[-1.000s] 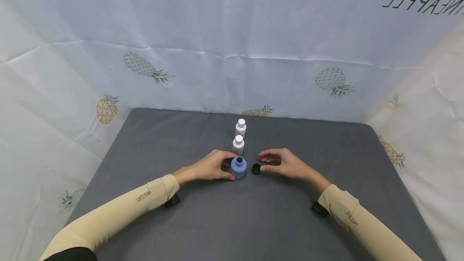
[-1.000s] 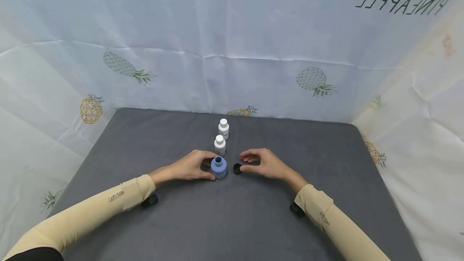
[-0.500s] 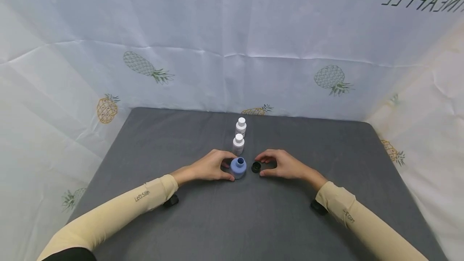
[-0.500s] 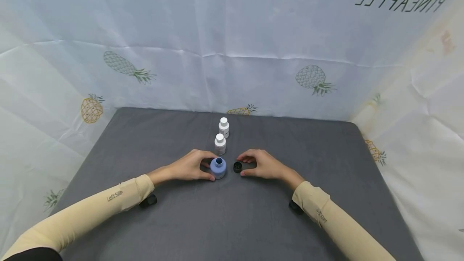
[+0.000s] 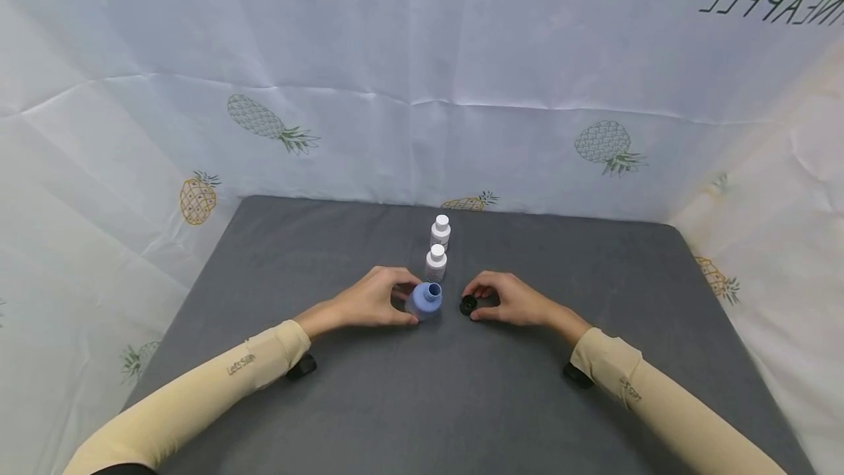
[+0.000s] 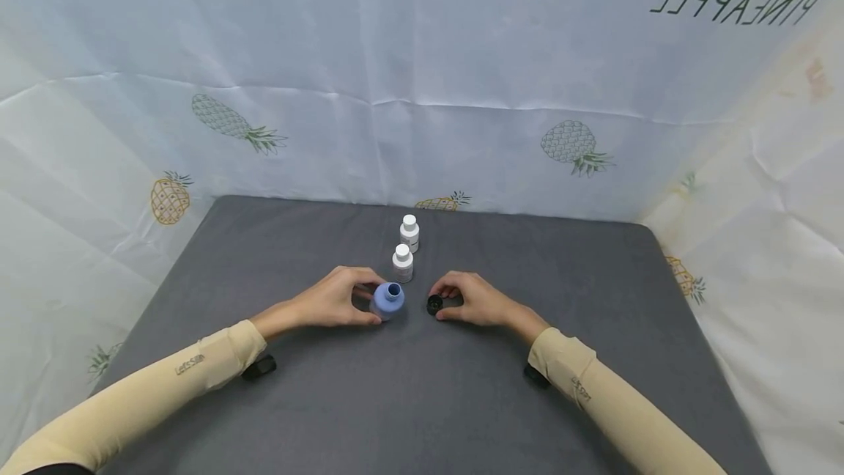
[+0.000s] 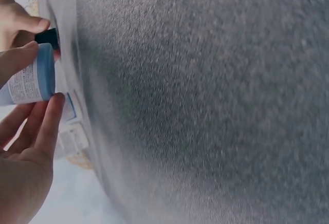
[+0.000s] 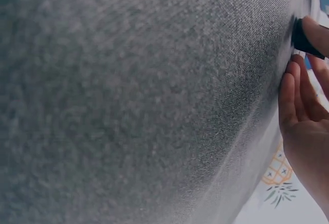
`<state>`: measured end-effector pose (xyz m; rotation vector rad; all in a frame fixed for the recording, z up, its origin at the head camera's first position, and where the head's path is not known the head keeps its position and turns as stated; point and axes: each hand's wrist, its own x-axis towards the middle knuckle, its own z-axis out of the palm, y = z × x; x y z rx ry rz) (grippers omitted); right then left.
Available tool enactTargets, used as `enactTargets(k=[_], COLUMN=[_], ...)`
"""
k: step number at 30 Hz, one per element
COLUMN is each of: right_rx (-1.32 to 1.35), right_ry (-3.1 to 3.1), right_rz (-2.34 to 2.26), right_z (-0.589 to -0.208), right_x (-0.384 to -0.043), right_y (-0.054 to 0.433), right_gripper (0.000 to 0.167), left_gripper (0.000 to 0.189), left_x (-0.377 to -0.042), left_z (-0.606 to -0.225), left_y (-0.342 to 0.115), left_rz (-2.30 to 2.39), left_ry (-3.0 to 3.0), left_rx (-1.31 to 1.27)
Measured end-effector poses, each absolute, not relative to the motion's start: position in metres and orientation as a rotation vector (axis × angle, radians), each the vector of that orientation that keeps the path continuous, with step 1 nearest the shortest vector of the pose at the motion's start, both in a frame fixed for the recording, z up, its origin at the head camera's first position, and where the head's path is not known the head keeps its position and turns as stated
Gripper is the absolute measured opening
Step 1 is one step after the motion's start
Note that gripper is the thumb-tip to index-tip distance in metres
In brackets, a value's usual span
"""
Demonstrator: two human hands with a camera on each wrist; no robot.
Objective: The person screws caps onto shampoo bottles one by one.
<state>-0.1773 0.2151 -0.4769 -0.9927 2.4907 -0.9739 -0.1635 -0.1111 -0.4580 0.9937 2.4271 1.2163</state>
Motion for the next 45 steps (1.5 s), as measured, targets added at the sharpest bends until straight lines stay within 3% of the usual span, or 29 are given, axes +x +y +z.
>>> enactTargets(k=[12,27,45], right_rx=[-0.9,-1.066,-1.043], right_ry=[2.519,2.551,2.529], right_rz=[-1.168,-1.345,-1.413], right_z=[-0.462,-0.428,-0.433], right_x=[-0.179,-0.173,-0.16], right_y=[0.219,0.203,0.188], right_gripper=[0.033,0.035,0.032], left_gripper=[0.048,0.048,0.046], left_x=[-0.168,-0.169,-0.168], left_z=[-0.452,-0.447,-0.45], left_y=[-0.118,-0.112,-0.114], left_rz=[1.187,1.181,1.121], left_ry=[2.511,2.553,2.545], left_rx=[1.022,1.026,1.061])
